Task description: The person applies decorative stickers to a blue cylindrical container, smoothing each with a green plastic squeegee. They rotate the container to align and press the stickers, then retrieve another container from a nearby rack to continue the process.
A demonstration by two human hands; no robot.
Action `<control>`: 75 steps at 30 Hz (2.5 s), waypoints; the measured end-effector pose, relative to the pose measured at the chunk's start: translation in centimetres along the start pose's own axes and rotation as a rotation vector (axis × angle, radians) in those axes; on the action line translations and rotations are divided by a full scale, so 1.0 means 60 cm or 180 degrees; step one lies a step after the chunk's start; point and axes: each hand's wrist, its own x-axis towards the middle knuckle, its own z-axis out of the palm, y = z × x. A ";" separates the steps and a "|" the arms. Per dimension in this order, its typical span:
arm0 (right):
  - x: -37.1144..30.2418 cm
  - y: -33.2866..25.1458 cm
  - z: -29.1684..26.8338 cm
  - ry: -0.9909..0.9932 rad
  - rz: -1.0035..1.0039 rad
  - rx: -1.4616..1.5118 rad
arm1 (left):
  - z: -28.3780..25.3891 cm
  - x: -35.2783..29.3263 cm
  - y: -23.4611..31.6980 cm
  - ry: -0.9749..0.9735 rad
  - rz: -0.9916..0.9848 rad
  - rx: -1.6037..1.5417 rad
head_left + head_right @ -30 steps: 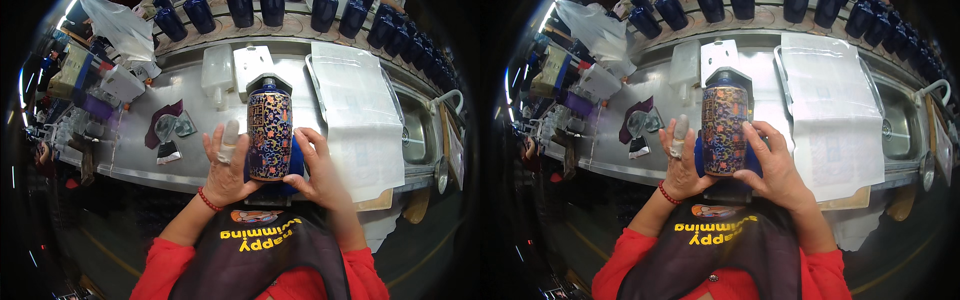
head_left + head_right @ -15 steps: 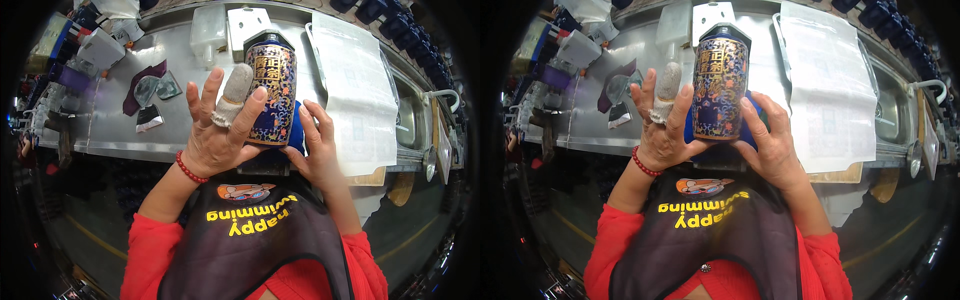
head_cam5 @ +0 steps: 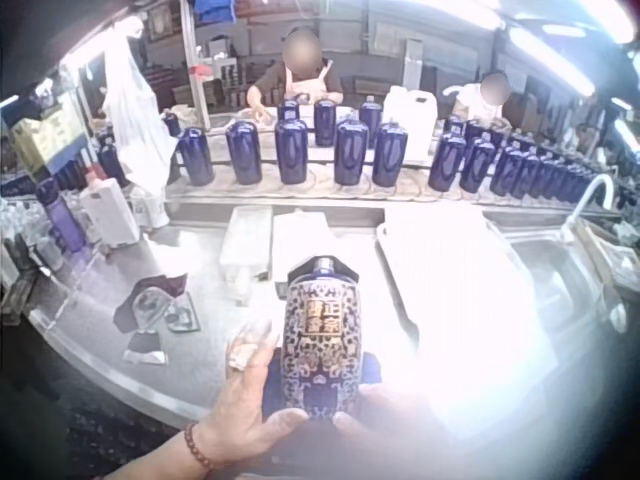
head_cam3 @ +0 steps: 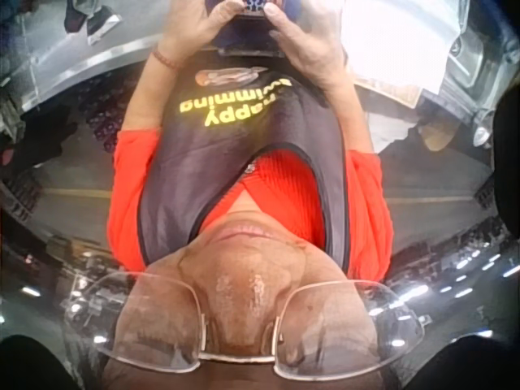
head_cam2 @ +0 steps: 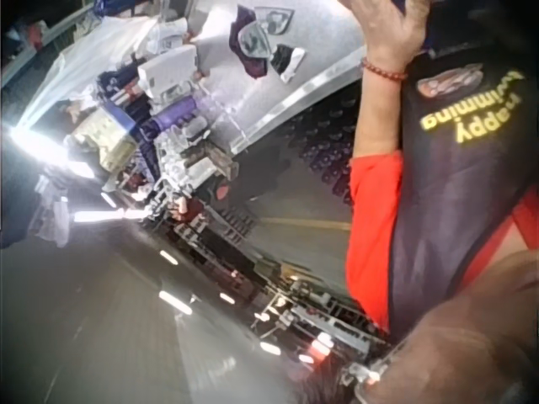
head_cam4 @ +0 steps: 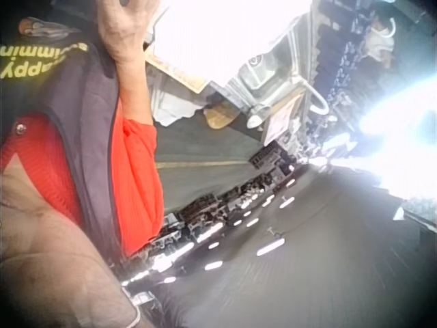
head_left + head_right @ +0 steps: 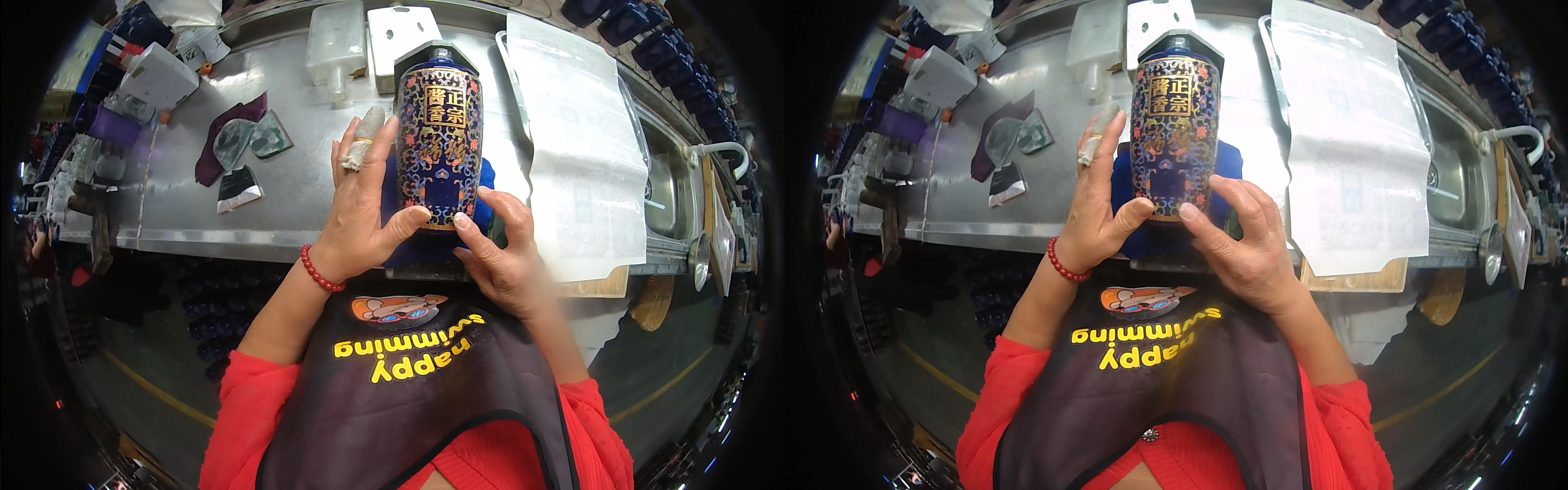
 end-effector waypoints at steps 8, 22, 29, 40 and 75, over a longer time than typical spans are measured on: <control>0.001 0.006 0.000 -0.0038 -0.0146 -0.0178 | 0.003 0.005 -0.010 -0.0151 0.0049 0.0038; -0.013 0.012 0.001 -0.0077 -0.0061 -0.0097 | 0.003 0.005 -0.009 -0.0251 -0.0045 0.0019; 0.046 0.015 -0.059 0.0205 -0.0222 0.0090 | 0.001 0.006 -0.011 -0.0277 -0.0025 -0.0007; 0.351 0.023 -0.063 -0.0431 -0.0713 -0.1689 | 0.013 -0.020 -0.008 -0.0028 -0.0047 0.0027; 0.065 0.014 -0.017 0.0060 0.2314 0.1664 | 0.049 -0.110 0.036 0.0489 -0.0177 0.0858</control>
